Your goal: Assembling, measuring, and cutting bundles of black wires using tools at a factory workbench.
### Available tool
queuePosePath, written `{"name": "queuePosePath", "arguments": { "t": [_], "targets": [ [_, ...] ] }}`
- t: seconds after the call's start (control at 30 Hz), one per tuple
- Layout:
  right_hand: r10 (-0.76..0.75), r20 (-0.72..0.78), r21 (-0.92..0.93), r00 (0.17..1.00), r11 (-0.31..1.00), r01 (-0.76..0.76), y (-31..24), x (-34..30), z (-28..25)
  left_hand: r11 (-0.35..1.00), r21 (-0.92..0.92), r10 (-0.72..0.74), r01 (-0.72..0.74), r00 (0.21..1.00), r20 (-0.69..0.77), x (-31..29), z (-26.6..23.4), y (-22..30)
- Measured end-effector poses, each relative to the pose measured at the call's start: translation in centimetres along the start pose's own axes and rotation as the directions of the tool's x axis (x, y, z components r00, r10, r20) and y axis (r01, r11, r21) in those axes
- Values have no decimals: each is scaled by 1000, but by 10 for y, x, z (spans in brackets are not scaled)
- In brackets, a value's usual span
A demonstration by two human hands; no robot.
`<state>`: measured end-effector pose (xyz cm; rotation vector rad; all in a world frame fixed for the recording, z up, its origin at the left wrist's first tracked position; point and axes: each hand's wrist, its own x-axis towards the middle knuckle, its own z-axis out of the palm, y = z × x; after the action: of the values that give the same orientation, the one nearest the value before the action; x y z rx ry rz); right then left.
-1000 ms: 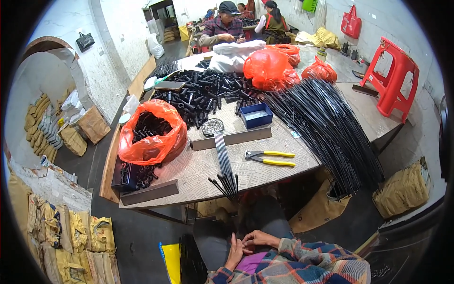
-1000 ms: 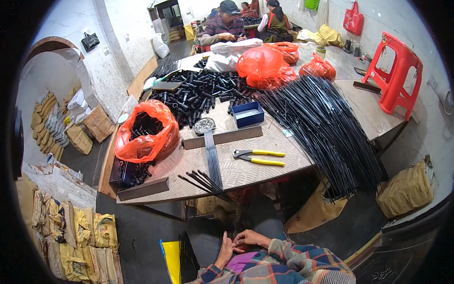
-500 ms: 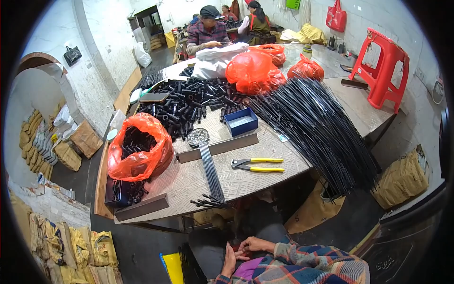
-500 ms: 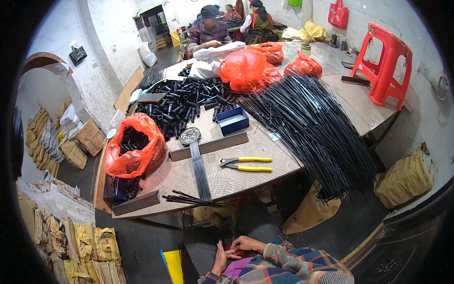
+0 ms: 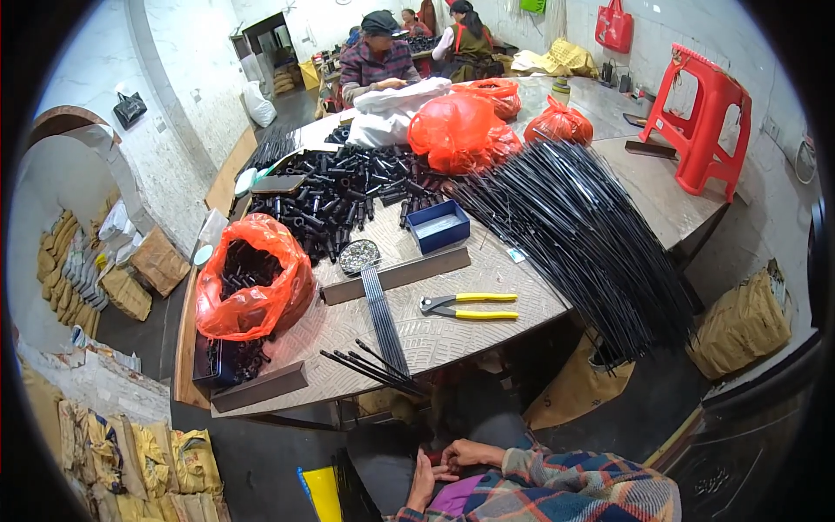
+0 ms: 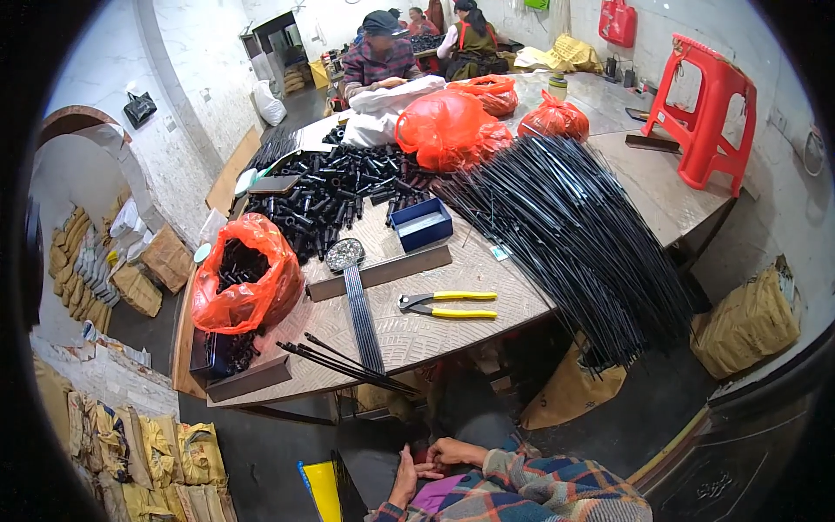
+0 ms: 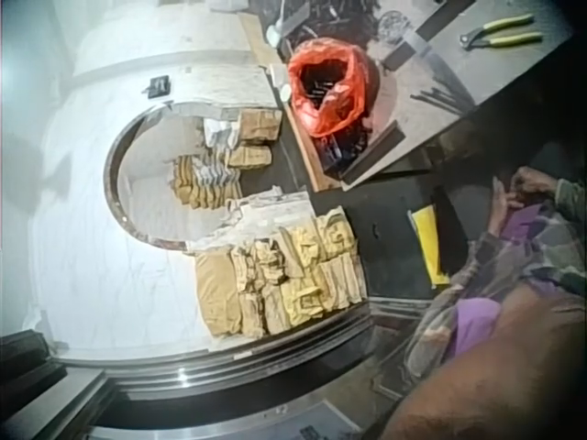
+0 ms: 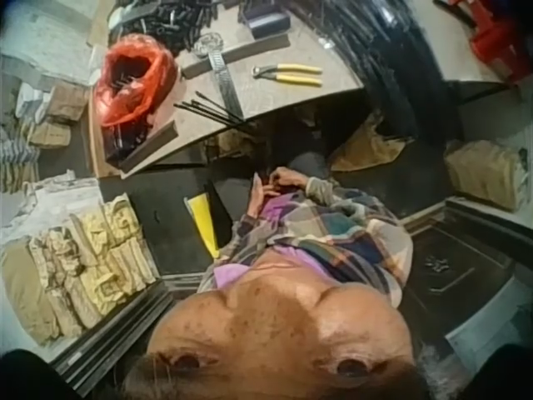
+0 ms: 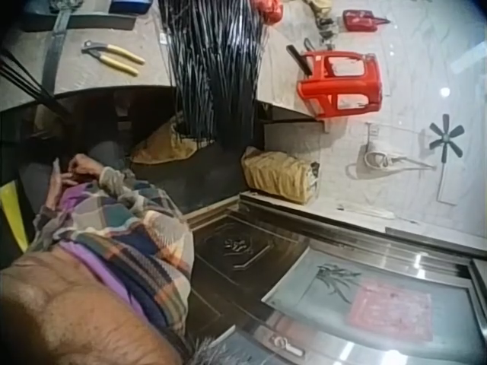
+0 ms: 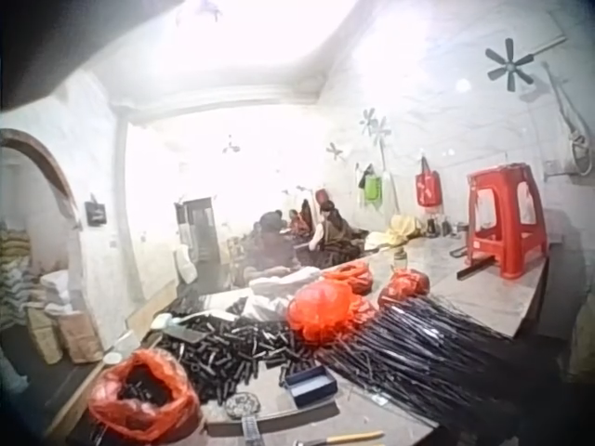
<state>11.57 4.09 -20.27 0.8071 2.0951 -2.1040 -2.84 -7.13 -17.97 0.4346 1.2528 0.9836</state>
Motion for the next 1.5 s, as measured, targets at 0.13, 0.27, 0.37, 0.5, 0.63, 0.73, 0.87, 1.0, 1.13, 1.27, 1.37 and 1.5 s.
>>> {"name": "queuePosePath", "arguments": {
  "t": [0.13,0.27,0.37,0.5,0.63,0.73,0.87,1.0,1.13,1.27,1.37,1.5],
  "targets": [
    [-63,-40,-12,997,998,62,-9,-3,-1,1000,-10,10,-10,1000,-27,1,2,2],
    [3,6,-8,1000,1000,-3,-15,-3,-3,1000,-24,5,-6,1000,-6,-3,2,4],
    [-27,21,9,999,1000,26,-6,-1,-2,1000,27,15,-15,1000,7,-4,4,6],
    [-2,19,91,1000,996,1,-5,2,-4,988,125,93,-92,996,-3,0,-1,-3],
    [-70,18,-63,997,995,71,-3,2,-6,990,91,103,-104,994,20,-3,2,-2],
    [-33,42,-71,999,997,36,-3,3,-5,991,82,105,-108,994,37,-6,3,2],
    [-47,26,-116,999,992,49,-3,3,-2,989,85,121,-123,992,37,-2,-1,-4],
    [-56,33,-66,998,996,58,-10,-1,-4,992,28,121,-122,992,25,-1,-2,-3],
    [-35,74,75,997,997,30,1,5,-7,990,56,127,-130,990,57,-4,-1,0],
    [25,179,330,984,940,-84,2,4,-6,980,112,155,-166,983,100,-4,-5,-5],
    [46,153,401,987,910,-105,-4,-4,-4,988,74,129,-132,990,49,-8,-4,-6],
    [43,145,272,988,959,-81,-4,2,-5,991,37,124,-126,990,66,-4,-3,-8]
  ]
}}
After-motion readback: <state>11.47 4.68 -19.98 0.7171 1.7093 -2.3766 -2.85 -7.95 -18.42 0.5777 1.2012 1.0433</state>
